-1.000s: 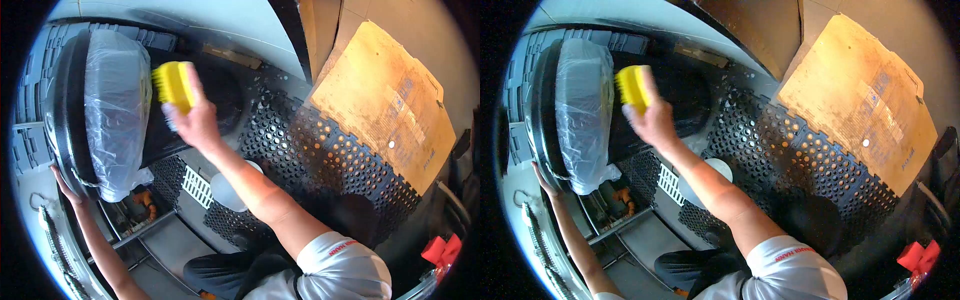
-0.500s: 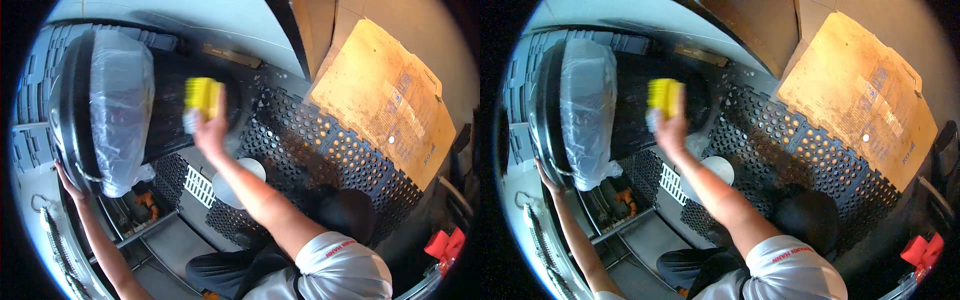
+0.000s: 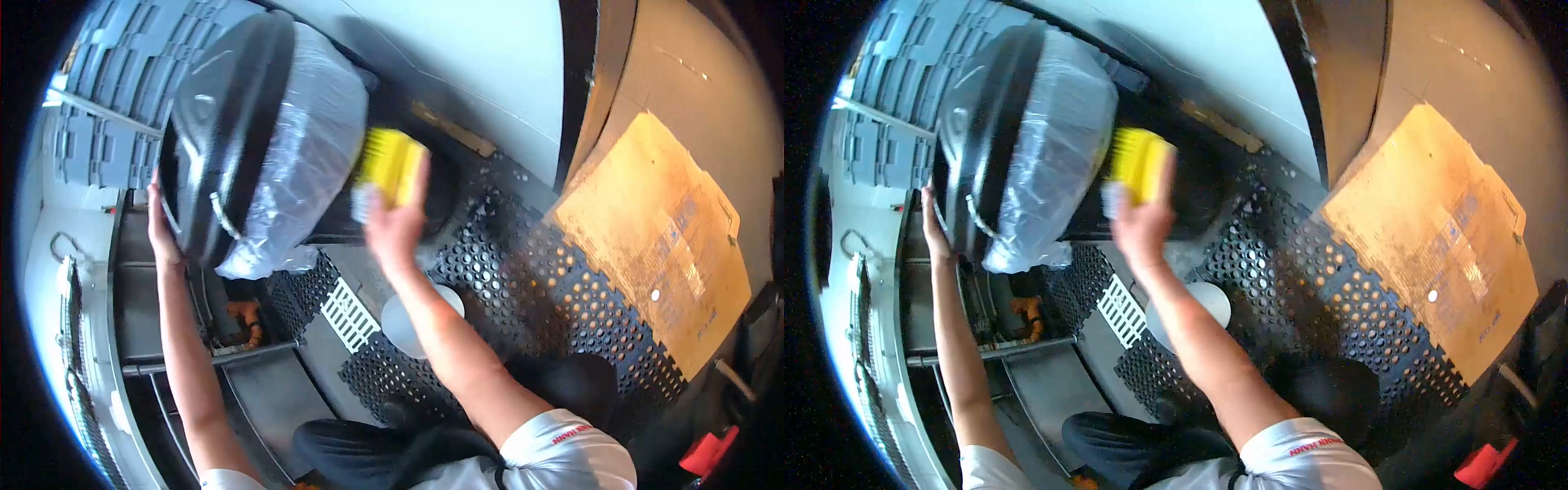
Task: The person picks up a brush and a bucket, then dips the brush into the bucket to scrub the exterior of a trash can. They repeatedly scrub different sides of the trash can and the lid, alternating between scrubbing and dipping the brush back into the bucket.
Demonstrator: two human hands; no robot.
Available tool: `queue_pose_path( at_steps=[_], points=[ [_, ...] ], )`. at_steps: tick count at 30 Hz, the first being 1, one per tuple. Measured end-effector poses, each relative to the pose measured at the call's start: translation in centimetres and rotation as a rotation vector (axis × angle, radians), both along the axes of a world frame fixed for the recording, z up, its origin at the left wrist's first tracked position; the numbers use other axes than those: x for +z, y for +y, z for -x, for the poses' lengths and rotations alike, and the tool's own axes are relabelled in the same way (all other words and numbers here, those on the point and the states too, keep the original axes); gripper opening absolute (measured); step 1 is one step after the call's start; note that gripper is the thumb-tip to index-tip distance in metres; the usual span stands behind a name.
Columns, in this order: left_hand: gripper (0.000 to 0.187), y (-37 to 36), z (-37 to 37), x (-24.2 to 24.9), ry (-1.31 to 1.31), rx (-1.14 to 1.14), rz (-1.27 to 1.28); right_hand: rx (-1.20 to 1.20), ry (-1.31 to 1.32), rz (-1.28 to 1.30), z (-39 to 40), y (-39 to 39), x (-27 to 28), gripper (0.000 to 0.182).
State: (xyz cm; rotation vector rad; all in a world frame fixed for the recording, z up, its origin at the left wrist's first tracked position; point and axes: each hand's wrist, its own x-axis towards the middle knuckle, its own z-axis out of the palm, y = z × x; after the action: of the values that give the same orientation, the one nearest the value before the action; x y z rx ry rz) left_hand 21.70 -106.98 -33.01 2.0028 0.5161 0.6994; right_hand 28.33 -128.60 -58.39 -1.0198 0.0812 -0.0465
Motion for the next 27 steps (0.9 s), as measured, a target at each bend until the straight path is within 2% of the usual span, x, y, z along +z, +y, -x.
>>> queue_pose_path(
  at_steps=[2,4,5,7,9,10,11,12,13,15,16,18,20,22,23,25,26,27],
  points=[
    [0.058,0.9,0.1,0.1,0.018,-0.048,-0.091,-0.092,0.195,0.155,0.4,0.7,-6.3,0.079],
    [0.059,3.4,0.6,-0.4,-0.015,-0.065,-0.145,0.043,0.402,-0.002,0.6,-0.8,-7.4,0.079],
    [0.056,2.7,0.2,-0.2,-0.008,-0.129,-0.099,0.023,0.394,-0.039,0.6,-0.7,-7.6,0.079],
    [0.057,2.5,0.3,-0.3,-0.013,-0.150,-0.071,-0.039,0.094,-0.020,1.1,0.1,-2.5,0.082],
    [0.058,0.5,0.5,-0.2,0.014,-0.185,-0.163,-0.058,-0.177,-0.081,2.2,0.9,2.7,0.088],
    [0.063,1.7,0.7,-0.1,0.018,-0.203,-0.229,-0.062,-0.158,-0.047,2.8,0.8,2.7,0.088],
    [0.061,0.6,1.0,0.1,0.075,-0.175,-0.237,-0.069,-0.145,-0.017,3.4,0.9,2.3,0.089],
    [0.062,0.3,1.0,0.5,0.095,-0.169,-0.263,-0.188,-0.071,0.197,3.8,3.0,-2.2,0.088],
    [0.063,0.8,1.0,0.9,0.104,-0.175,-0.293,-0.196,0.081,0.184,4.1,3.4,-5.5,0.088],
    [0.066,2.1,1.0,1.4,0.124,-0.192,-0.341,-0.038,0.451,0.091,4.6,2.0,-10.0,0.088],
    [0.067,2.8,0.6,1.6,0.144,-0.202,-0.369,-0.038,0.488,0.069,4.8,1.8,-10.1,0.088],
    [0.070,4.3,-0.5,2.1,0.177,-0.228,-0.418,-0.130,0.261,0.046,4.2,2.7,-6.2,0.090],
    [0.072,6.4,-1.8,2.6,0.141,-0.267,-0.414,-0.212,-0.006,0.074,5.1,3.3,0.6,0.093],
    [0.071,6.8,-2.9,3.0,0.175,-0.330,-0.268,-0.244,-0.167,0.079,5.5,3.5,3.8,0.094],
    [0.071,7.5,-3.2,3.1,0.197,-0.384,-0.225,-0.256,-0.084,0.105,5.7,4.0,2.1,0.094],
    [0.068,6.5,-3.7,2.2,0.109,-0.339,-0.085,-0.288,0.080,0.142,5.9,5.5,-5.0,0.094],
    [0.068,5.9,-3.6,2.2,0.113,-0.340,-0.100,-0.242,0.268,0.083,6.1,5.3,-8.3,0.092],
    [0.067,5.6,-3.4,2.3,0.116,-0.339,-0.108,-0.104,0.545,0.041,6.2,3.9,-9.1,0.090]
  ],
)
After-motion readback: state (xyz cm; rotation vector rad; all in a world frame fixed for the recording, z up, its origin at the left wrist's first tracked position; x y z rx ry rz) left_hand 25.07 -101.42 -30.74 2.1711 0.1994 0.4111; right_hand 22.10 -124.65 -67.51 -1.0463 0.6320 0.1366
